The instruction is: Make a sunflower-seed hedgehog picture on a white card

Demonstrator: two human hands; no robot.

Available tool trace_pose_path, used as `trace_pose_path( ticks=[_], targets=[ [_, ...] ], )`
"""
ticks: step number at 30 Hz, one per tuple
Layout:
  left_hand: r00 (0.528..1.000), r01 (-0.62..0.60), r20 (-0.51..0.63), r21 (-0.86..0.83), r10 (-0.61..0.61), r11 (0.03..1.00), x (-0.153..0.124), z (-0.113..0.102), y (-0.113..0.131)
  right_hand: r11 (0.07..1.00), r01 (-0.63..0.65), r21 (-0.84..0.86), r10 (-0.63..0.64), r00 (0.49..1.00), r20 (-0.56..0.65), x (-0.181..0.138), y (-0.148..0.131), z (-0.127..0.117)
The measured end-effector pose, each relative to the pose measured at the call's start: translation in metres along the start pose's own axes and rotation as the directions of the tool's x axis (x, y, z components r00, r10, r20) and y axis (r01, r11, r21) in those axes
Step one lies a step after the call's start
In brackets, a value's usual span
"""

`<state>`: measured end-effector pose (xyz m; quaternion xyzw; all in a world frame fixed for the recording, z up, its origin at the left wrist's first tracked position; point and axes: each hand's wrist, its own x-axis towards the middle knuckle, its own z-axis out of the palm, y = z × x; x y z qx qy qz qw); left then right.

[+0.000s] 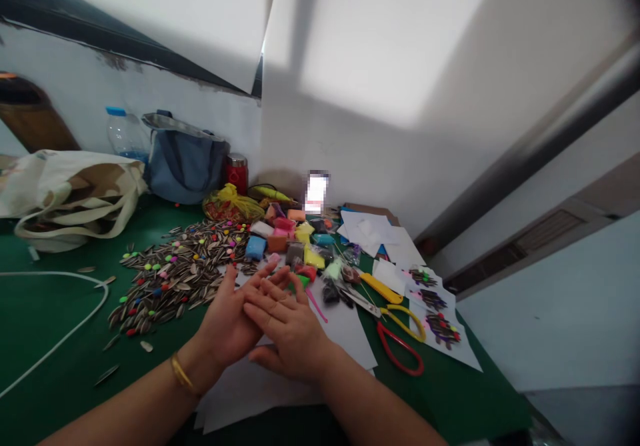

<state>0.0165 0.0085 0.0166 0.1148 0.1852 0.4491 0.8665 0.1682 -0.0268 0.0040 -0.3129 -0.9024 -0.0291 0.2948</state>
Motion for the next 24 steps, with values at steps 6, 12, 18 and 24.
trace_pose_path(
  ticks=[6, 12, 18, 24],
  targets=[
    [1.000, -0.007, -0.024, -0.011, 0.007, 1.000, 0.0014, -0.0037, -0.0017, 0.997, 0.065, 0.038, -0.066, 0.998, 0.021, -0.0015, -0.0005, 0.0024],
    [0.999, -0.030, -0.017, -0.031, 0.030, 0.999, 0.0000, 0.0005, -0.0006, 0.997, 0.042, 0.058, -0.040, 0.999, -0.030, -0.0016, -0.0017, 0.0005],
    [1.000, 0.003, -0.027, -0.025, -0.003, 1.000, -0.0003, 0.0002, -0.0014, 0.999, -0.002, 0.036, 0.003, 1.000, -0.027, -0.0011, -0.0021, 0.0030],
    [1.000, -0.022, -0.015, -0.013, 0.021, 1.000, 0.0001, -0.0015, -0.0003, 0.993, 0.077, 0.085, -0.073, 0.996, -0.054, 0.0000, -0.0026, 0.0019]
  ],
)
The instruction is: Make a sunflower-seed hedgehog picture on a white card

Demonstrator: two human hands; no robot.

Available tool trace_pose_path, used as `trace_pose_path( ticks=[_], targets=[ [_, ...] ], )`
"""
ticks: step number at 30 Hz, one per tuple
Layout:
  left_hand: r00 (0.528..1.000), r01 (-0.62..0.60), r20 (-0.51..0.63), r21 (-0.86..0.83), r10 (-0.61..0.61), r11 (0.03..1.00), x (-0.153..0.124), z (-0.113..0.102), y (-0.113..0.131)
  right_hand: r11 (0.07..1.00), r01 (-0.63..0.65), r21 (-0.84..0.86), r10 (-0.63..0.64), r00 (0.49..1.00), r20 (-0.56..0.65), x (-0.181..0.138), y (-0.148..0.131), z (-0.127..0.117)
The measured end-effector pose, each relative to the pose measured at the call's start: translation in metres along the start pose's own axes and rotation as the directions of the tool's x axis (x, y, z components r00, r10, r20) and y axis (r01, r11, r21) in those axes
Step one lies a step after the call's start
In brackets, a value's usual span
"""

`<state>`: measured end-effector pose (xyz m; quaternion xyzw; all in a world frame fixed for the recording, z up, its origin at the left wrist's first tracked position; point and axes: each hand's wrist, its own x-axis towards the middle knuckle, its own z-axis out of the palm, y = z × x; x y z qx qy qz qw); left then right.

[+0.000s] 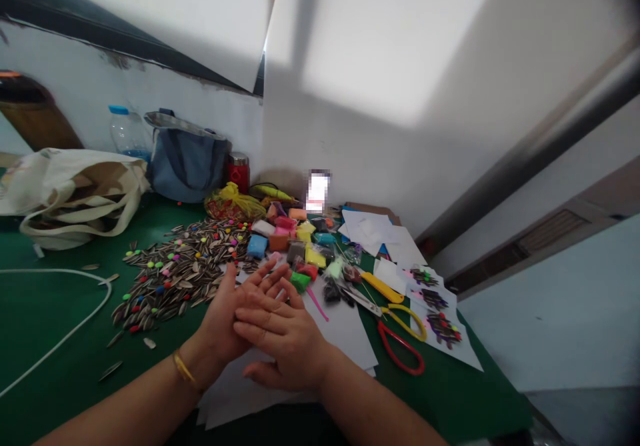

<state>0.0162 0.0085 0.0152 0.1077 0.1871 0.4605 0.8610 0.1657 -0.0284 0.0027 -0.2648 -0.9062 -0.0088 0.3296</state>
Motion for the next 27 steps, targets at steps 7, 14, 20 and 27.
trace_pose_path(
  ticks=[7, 14, 20, 27],
  targets=[
    [1.000, -0.014, -0.001, -0.050, 0.014, 0.999, 0.000, 0.005, 0.002, 0.992, -0.122, 0.031, 0.124, 0.990, -0.069, 0.009, -0.005, -0.014],
    [1.000, 0.015, -0.001, -0.033, -0.015, 0.999, -0.003, 0.008, 0.000, 0.961, -0.252, 0.116, 0.266, 0.956, -0.122, 0.008, -0.004, -0.003],
    [0.999, 0.041, -0.022, -0.028, -0.042, 0.999, -0.003, 0.008, -0.009, 0.943, -0.324, 0.075, 0.330, 0.939, -0.092, 0.004, 0.001, 0.010],
    [0.999, 0.051, -0.007, 0.019, -0.051, 0.998, -0.005, 0.014, -0.008, 0.916, -0.347, 0.200, 0.381, 0.908, -0.173, 0.005, 0.004, 0.009]
  ],
)
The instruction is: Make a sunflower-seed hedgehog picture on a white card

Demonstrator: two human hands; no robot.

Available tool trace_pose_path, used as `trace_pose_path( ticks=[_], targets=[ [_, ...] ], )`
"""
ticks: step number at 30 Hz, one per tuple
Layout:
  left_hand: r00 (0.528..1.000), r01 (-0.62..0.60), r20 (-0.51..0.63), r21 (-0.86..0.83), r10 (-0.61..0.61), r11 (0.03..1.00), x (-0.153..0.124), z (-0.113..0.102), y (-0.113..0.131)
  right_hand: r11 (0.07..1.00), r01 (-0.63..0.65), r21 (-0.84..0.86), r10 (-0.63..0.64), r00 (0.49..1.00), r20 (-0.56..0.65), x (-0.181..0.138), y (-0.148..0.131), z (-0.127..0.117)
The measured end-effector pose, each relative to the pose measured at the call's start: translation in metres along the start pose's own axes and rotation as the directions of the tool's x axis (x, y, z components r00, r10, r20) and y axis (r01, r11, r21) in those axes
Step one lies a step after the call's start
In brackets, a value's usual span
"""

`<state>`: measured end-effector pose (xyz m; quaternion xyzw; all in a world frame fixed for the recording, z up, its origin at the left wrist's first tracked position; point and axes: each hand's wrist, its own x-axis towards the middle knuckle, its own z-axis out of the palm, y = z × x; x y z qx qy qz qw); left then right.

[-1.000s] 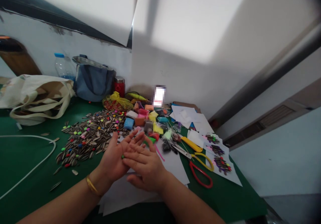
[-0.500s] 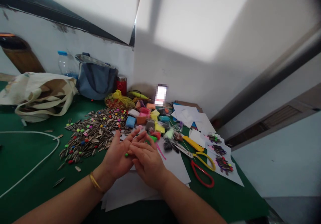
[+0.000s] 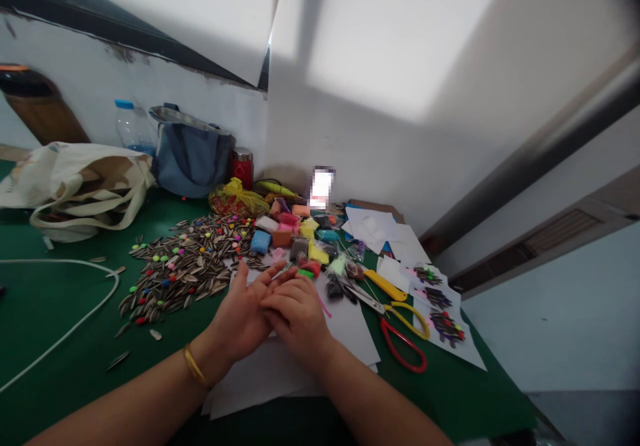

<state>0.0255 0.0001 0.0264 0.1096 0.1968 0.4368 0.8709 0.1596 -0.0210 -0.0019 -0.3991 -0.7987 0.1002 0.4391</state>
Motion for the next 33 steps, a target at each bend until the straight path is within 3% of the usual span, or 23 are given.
trace_pose_path(
  ticks=[3, 7, 11, 18, 23, 27, 29, 33],
  targets=[
    [0.997, -0.060, -0.041, 0.114, 0.065, 0.992, 0.001, -0.001, 0.000, 0.994, -0.055, 0.097, 0.063, 0.994, -0.085, 0.001, 0.005, -0.008],
    [0.991, -0.087, -0.064, 0.384, 0.121, 0.919, 0.003, -0.007, -0.004, 0.982, -0.142, 0.122, 0.163, 0.970, -0.182, -0.001, 0.015, -0.016],
    [0.996, -0.043, -0.042, 0.528, 0.077, 0.848, 0.003, -0.010, -0.005, 0.983, -0.147, 0.107, 0.165, 0.968, -0.189, -0.002, 0.022, -0.018],
    [0.985, -0.068, -0.065, 0.706, 0.161, 0.705, 0.002, -0.007, 0.000, 0.993, -0.098, 0.068, 0.108, 0.980, -0.168, -0.001, 0.027, -0.021],
    [0.938, -0.193, 0.009, 0.844, 0.347, 0.500, 0.007, -0.006, 0.013, 0.987, -0.162, -0.018, 0.162, 0.987, 0.018, -0.002, 0.043, -0.035],
    [0.905, -0.274, 0.041, 0.819, 0.424, 0.505, 0.013, -0.013, 0.022, 0.963, -0.189, -0.193, 0.232, 0.944, 0.233, -0.004, 0.055, -0.041],
    [0.896, -0.278, 0.053, 0.842, 0.442, 0.462, 0.015, -0.017, 0.023, 0.946, -0.192, -0.261, 0.269, 0.915, 0.300, -0.004, 0.056, -0.040],
    [0.893, -0.201, 0.073, 0.947, 0.445, 0.249, 0.018, -0.023, 0.023, 0.928, -0.182, -0.326, 0.304, 0.876, 0.375, 0.000, 0.049, -0.040]
  ],
)
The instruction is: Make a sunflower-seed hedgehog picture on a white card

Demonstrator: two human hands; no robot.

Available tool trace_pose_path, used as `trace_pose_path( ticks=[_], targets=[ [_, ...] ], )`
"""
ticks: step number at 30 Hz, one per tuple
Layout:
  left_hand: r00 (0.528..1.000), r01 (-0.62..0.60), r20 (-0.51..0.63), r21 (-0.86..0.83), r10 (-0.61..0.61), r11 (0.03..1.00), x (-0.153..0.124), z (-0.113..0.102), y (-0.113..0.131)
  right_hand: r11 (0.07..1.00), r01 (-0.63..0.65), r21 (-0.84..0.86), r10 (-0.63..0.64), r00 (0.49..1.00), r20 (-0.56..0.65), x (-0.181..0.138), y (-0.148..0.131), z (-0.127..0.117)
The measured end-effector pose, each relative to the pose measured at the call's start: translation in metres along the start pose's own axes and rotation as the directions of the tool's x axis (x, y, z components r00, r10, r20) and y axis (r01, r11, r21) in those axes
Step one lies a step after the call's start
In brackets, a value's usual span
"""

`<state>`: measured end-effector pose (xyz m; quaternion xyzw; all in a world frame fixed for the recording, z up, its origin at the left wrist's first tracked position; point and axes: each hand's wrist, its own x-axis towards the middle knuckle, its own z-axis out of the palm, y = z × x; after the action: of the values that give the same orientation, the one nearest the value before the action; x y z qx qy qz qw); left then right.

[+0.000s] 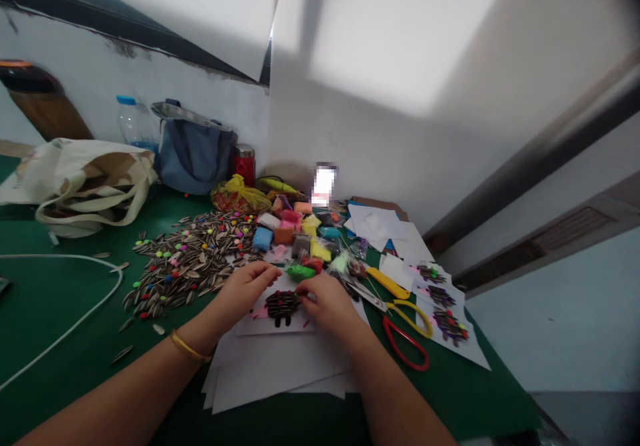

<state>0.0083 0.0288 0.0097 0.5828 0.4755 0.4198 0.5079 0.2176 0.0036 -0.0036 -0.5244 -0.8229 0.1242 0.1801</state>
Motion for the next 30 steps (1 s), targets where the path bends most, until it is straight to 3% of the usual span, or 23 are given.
trace_pose_path(
  ticks=[6, 17, 30],
  targets=[
    [0.998, -0.068, 0.016, 0.283, 0.067, 0.957, 0.005, -0.005, -0.009, 0.999, 0.021, -0.040, -0.020, 1.000, 0.022, 0.000, -0.002, 0.000],
    [0.984, -0.181, 0.100, 0.534, 0.150, 0.826, 0.009, -0.010, -0.015, 0.998, 0.026, -0.064, -0.026, 1.000, -0.012, 0.001, 0.003, 0.009],
    [0.987, -0.158, 0.091, 0.570, 0.129, 0.806, 0.010, -0.011, -0.016, 0.999, 0.020, -0.048, -0.020, 1.000, 0.000, 0.001, 0.001, 0.008]
  ],
)
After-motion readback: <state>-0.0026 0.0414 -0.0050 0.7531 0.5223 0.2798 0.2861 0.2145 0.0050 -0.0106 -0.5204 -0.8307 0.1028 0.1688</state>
